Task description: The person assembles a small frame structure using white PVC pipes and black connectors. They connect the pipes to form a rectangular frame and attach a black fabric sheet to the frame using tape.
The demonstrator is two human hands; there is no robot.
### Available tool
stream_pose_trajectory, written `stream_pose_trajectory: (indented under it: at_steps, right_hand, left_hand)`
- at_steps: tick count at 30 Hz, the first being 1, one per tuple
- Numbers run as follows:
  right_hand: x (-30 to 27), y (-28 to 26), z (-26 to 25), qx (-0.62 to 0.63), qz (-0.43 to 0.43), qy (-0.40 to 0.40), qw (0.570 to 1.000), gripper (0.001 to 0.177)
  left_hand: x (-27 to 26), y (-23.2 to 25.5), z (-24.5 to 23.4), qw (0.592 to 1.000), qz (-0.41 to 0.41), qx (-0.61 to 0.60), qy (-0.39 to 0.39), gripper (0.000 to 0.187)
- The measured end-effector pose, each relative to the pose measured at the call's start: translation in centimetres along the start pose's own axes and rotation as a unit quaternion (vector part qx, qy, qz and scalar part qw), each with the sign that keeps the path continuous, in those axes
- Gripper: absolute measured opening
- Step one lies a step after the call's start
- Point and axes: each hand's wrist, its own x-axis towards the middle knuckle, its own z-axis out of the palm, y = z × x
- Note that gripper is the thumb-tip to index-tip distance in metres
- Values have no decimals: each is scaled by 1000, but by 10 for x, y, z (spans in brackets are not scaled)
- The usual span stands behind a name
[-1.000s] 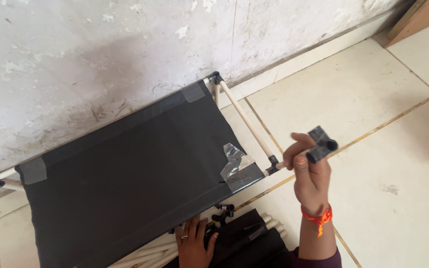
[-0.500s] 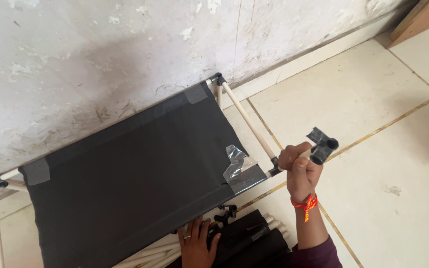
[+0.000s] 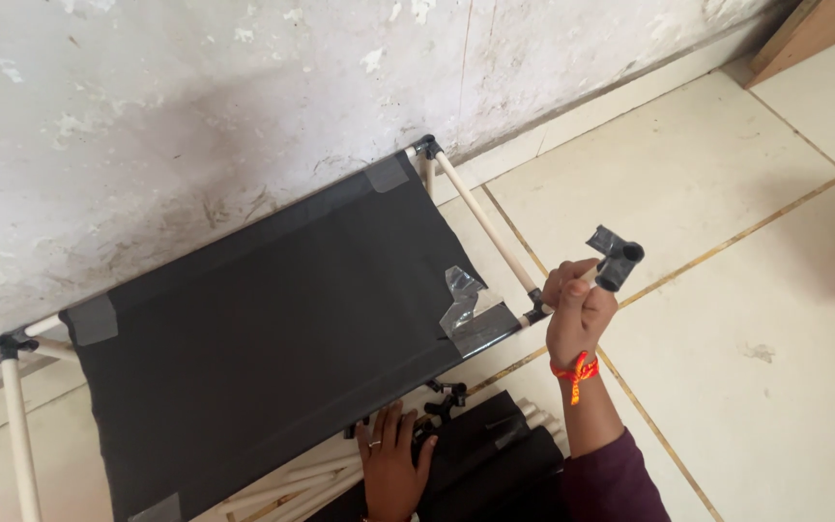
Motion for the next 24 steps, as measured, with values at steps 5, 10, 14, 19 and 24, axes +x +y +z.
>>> stream_pose_trajectory:
  at_steps: [5,10,14,19,24]
  right_hand:
    - [1,-7,12,-95,-24,46,994,50]
    - [1,-6,25,-154,-31,118,981,48]
    - [0,-1,24,-171,-31,122,977,49]
    - [-2,5,17,-166,-52,92,980,49]
    - [-10,12,14,-167,-59,80,981,49]
  left_hand:
    - [-1,4,-7,1000,10,-6,15,50]
    - [1,3,-9,1000,17,1,14,50]
    - [-3,0,-3,997,43,-10,56,50]
    - [-4,-2,0,997,24,-17,68,35]
    - [-5,4,-8,987,10,-47,150,36]
